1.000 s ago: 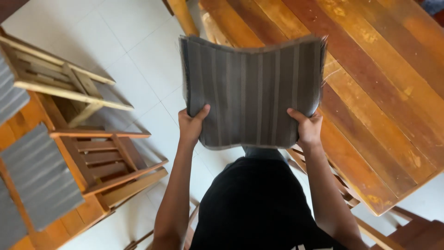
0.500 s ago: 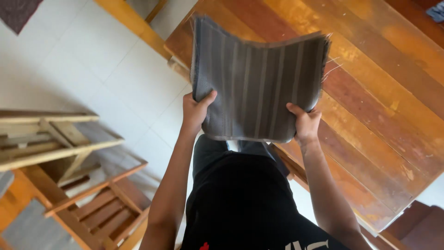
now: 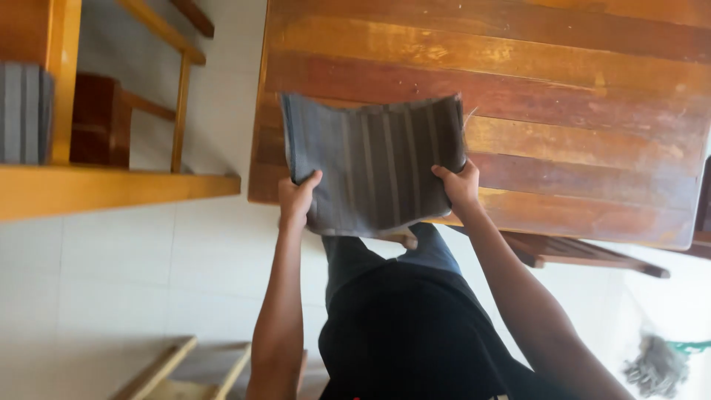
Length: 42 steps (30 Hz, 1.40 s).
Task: Stacking placemats from dining tables and mopping the tiled floor in a dining area.
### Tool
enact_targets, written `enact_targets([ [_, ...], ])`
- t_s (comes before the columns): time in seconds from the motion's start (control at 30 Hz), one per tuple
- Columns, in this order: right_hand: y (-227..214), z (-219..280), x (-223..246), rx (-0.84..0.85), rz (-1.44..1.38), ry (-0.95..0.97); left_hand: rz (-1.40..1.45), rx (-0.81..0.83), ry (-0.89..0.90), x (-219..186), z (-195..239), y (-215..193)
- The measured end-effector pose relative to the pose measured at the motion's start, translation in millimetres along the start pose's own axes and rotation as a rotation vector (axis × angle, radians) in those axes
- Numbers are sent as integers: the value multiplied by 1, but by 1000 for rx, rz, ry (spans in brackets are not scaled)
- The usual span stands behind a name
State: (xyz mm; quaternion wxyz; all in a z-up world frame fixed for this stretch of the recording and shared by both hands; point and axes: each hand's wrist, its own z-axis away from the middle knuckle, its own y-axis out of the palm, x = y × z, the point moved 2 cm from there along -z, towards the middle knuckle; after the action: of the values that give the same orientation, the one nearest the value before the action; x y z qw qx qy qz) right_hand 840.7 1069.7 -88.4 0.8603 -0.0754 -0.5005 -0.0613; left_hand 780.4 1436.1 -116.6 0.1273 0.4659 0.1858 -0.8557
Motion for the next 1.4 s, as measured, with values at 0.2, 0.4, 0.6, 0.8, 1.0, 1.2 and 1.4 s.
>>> enact_targets([
  [0.2,35,12,-44,-283,219,-160,-153,-9,74,10,-62,-49],
  [0.4,41,1,-110,-436,555,-56,-436,47,233,48,-87,-90],
  [0.6,43,8,-105,-418,808,225,-616,116,135,89,-99,-110],
  [0.8,52,6,-111,-404,866,321,-712,265,213,83,-113,-113],
  [1.0,40,0,-123,-416,786,285,-982,328,206,53,-98,-92],
  [1.2,32,-3,-121,-440,713,249,-762,82,305,96,-118,-89],
  [1.4,21,-27,-148,-452,704,68,-912,68,339,114,-133,-80],
])
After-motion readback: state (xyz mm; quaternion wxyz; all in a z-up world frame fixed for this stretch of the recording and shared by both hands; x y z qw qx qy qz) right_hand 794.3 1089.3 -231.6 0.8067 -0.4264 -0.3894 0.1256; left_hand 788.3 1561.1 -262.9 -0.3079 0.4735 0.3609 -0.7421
